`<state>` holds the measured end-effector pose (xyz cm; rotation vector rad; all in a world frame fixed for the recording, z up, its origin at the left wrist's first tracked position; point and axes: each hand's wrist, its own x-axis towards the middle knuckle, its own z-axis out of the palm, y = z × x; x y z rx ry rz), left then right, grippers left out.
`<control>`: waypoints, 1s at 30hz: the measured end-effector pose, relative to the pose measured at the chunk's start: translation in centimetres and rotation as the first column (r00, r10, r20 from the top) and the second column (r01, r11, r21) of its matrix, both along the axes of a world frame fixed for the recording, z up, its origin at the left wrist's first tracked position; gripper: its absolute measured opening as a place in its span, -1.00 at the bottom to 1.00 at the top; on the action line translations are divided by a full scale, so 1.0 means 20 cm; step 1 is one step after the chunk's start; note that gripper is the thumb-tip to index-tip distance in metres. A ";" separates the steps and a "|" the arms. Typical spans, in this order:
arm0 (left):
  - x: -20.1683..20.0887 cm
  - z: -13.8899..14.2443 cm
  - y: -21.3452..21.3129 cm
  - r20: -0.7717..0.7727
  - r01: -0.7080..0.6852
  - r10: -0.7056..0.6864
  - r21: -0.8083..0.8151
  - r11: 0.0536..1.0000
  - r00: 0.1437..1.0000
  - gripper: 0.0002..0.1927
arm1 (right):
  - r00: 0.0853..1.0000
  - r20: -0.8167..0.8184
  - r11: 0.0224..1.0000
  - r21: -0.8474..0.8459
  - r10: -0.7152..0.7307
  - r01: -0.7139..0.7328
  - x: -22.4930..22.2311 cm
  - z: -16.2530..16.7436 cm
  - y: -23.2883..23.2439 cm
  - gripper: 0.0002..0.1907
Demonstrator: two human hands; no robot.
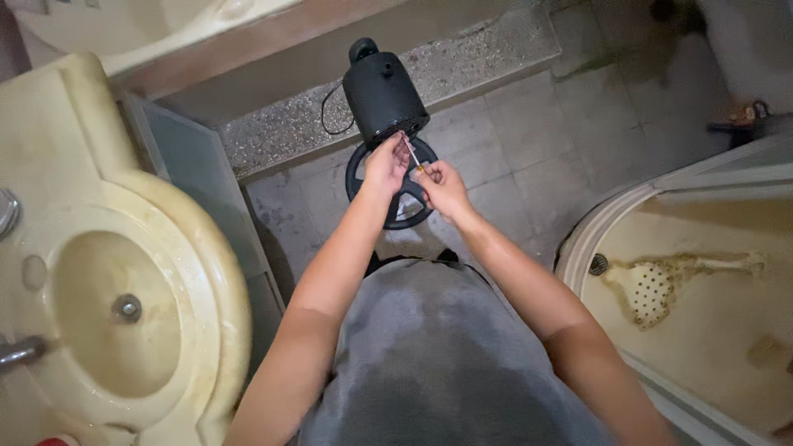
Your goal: The person kneels in a bathroom and uses a screwdriver to unscrew the motor housing of a standing fan, then removes the round front grille, wipes the grille and blades with a cloth, and reattaches the grille to the fan.
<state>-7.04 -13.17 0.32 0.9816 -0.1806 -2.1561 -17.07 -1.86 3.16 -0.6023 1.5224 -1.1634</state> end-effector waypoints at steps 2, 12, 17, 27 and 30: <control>0.00 -0.01 0.00 0.002 -0.011 0.011 0.008 1.000 1.000 -0.92 | 0.999 0.051 1.000 0.025 0.005 -0.006 0.00 0.00 0.00 -0.84; 0.02 -0.03 -0.02 0.072 -0.051 0.053 -0.034 0.998 0.996 -0.94 | 0.983 0.112 0.971 0.175 0.143 -0.161 -0.02 0.04 -0.06 -0.67; 0.02 -0.03 -0.04 0.091 -0.060 0.061 -0.012 0.998 0.994 -0.94 | 0.984 0.170 0.986 0.147 0.053 -0.078 0.00 0.03 -0.08 -0.78; 0.02 -0.02 -0.05 0.046 -0.022 0.025 -0.074 0.997 0.999 -0.93 | 0.974 0.223 0.991 0.130 -0.046 0.017 0.02 0.03 -0.08 -0.76; 0.01 -0.02 -0.05 0.024 -0.037 0.038 -0.055 0.998 0.999 -0.94 | 0.978 0.202 0.975 0.205 0.049 -0.091 0.00 0.05 -0.09 -0.73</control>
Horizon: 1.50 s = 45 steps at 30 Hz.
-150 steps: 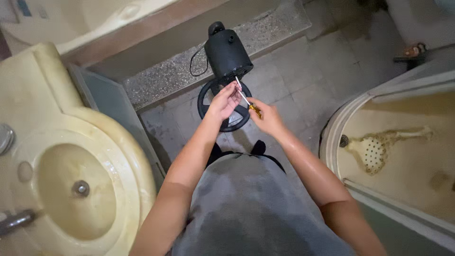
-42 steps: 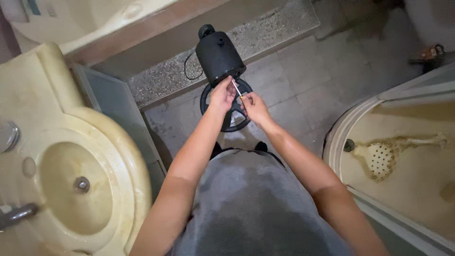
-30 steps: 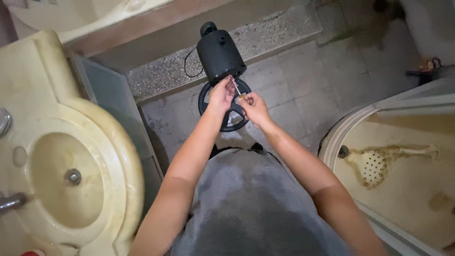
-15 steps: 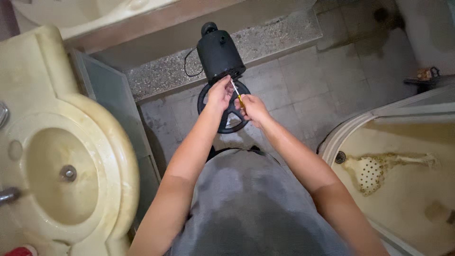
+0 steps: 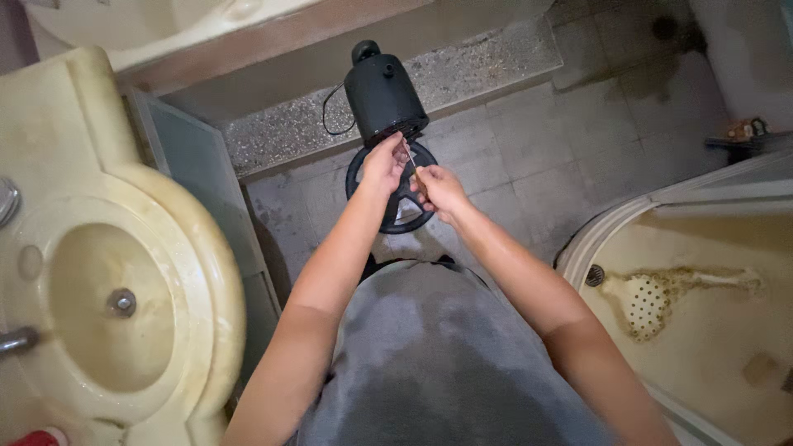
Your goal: The person kneels in a bathroom and uses a screwdriver to unscrew the motor housing of a standing fan, then removes the round front grille, wipes the grille and blades with a cloth, and reattaches the grille to the fan.
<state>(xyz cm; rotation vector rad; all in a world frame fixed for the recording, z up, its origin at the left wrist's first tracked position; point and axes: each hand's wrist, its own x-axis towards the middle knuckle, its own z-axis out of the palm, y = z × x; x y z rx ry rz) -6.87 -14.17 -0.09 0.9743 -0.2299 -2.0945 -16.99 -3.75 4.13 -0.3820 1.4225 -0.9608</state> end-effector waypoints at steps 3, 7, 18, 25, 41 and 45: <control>-0.01 0.00 0.00 -0.018 0.006 -0.005 0.041 0.999 1.000 -0.92 | 0.996 0.073 0.999 0.013 0.041 -0.042 -0.02 0.01 -0.01 -0.66; -0.03 0.00 -0.01 -0.041 0.033 -0.031 0.027 0.999 0.999 -0.90 | 0.989 0.148 1.000 0.008 -0.001 0.000 -0.05 0.01 -0.03 -0.67; -0.06 0.02 -0.04 -0.080 0.026 -0.023 0.038 0.999 0.997 -0.70 | 0.985 0.155 0.997 -0.002 -0.076 0.077 -0.12 0.01 -0.04 -0.79; -0.08 0.08 -0.04 -0.066 0.040 -0.037 0.046 0.998 0.997 -0.73 | 0.969 0.248 0.996 0.087 -0.007 -0.015 -0.14 0.06 -0.07 -0.64; -0.13 0.02 0.00 0.408 0.268 -0.153 -0.241 0.933 0.900 -0.80 | 0.990 0.122 0.996 -0.046 -0.074 0.080 -0.16 0.05 -0.06 -0.77; -0.15 0.02 -0.02 0.459 0.290 -0.128 -0.305 0.907 0.879 -0.73 | 0.989 0.148 1.000 0.030 -0.010 0.006 -0.18 0.06 -0.07 -0.65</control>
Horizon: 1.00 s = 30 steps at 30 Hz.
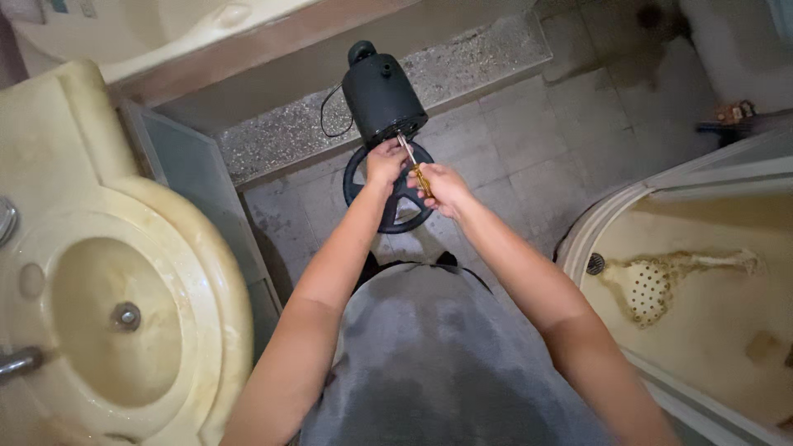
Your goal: The person kneels in a bathroom and uses a screwdriver to unscrew the motor housing of a standing fan, then removes the round front grille, wipes the grille and blades with a cloth, and reattaches the grille to the fan.
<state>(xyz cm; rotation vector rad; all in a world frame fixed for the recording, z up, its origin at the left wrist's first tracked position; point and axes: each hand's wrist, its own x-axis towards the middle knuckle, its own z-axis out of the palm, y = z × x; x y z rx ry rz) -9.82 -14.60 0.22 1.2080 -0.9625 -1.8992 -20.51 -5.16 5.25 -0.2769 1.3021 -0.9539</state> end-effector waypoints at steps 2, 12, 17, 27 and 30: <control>0.00 -0.01 0.00 -0.014 0.011 -0.011 -0.044 0.999 1.000 -0.71 | 1.000 0.023 1.000 0.015 -0.017 0.017 0.00 0.00 0.00 -0.64; 0.00 -0.03 0.03 0.072 0.066 -0.049 -0.254 0.965 0.996 -0.79 | 0.982 -0.044 0.981 -0.063 -0.186 0.183 0.00 -0.05 0.04 -0.76; -0.01 -0.02 0.03 0.135 0.107 -0.071 -0.284 0.953 0.988 -0.82 | 0.985 0.013 0.983 -0.053 -0.172 0.173 -0.02 -0.03 0.03 -0.74; -0.02 0.00 0.04 0.112 0.170 -0.144 -0.267 0.949 0.983 -0.81 | 0.992 0.110 0.998 0.028 -0.058 0.055 -0.06 -0.02 0.00 -0.78; -0.03 -0.01 0.04 0.087 0.171 -0.152 -0.284 0.944 0.985 -0.81 | 0.989 0.091 0.993 0.013 -0.116 0.115 -0.04 -0.03 0.02 -0.78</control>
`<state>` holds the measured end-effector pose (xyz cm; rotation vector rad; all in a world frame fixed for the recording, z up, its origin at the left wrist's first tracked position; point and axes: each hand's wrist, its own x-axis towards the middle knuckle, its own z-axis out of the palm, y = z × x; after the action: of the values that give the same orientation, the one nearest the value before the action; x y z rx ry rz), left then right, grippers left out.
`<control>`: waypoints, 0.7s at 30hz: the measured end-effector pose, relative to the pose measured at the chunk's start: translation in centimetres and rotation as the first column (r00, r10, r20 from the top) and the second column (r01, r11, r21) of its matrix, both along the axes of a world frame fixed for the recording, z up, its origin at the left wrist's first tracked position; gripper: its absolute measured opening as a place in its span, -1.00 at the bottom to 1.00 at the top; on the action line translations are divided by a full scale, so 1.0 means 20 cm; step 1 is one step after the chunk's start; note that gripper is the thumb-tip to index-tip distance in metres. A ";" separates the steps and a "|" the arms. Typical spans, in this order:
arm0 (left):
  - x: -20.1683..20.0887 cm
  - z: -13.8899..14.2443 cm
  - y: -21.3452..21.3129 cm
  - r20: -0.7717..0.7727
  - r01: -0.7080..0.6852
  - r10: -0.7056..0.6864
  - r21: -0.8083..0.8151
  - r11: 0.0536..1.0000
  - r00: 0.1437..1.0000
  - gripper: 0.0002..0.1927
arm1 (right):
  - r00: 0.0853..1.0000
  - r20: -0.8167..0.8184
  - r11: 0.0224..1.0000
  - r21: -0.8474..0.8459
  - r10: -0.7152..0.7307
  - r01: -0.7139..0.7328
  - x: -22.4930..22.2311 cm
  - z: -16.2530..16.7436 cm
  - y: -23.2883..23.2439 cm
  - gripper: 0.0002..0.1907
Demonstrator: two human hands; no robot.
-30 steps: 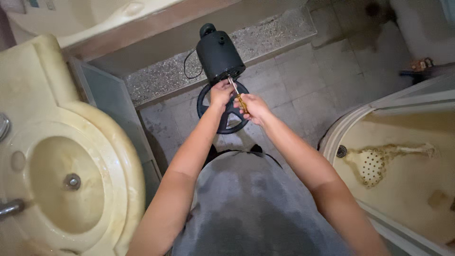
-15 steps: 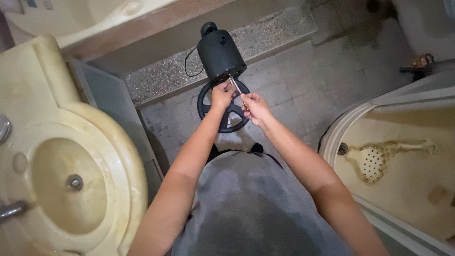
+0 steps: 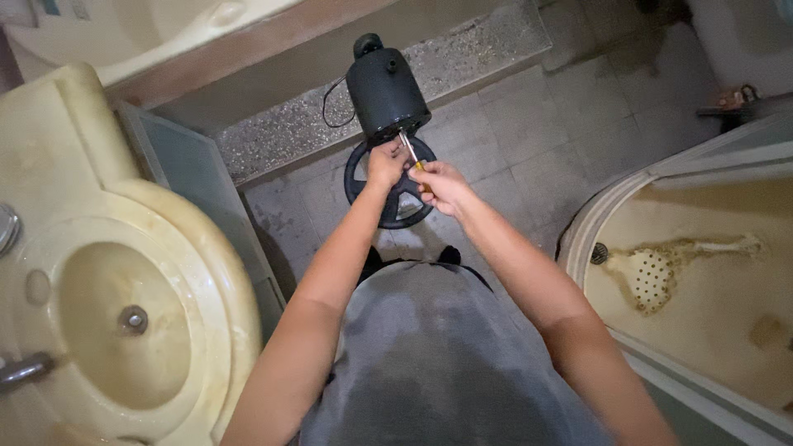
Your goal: The person kneels in a bathroom and uses a screwdriver to unscrew the motor housing of a standing fan, then removes the round front grille, wipes the grille and blades with a cloth, and reattaches the grille to the fan.
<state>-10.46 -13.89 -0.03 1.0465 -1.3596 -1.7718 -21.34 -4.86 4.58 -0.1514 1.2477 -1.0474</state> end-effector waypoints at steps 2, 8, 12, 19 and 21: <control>0.00 -0.01 -0.01 0.040 0.010 -0.010 -0.015 1.000 0.999 -0.81 | 0.999 0.008 0.999 0.009 -0.048 0.048 0.01 -0.01 0.01 -0.79; -0.02 -0.01 -0.01 0.019 0.024 -0.024 0.005 1.000 1.000 -0.82 | 0.992 0.056 0.993 -0.003 -0.116 0.116 0.00 -0.01 0.03 -0.78; -0.03 0.03 0.00 0.183 0.031 -0.008 -0.122 0.992 0.983 -0.79 | 0.998 0.060 0.998 0.062 -0.035 0.031 -0.02 0.02 0.02 -0.70; -0.06 0.03 0.00 0.328 0.059 0.018 -0.221 0.973 0.944 -0.77 | 0.989 0.148 0.997 0.071 -0.020 0.010 -0.07 0.00 0.02 -0.63; -0.07 0.01 0.00 0.330 0.040 0.022 -0.180 0.983 0.944 -0.79 | 0.998 0.059 1.000 -0.003 -0.009 0.009 -0.07 -0.03 0.03 -0.78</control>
<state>-11.92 -13.92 0.07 1.2753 -1.6986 -1.4846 -22.77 -4.23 3.90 -0.1168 1.1941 -1.0543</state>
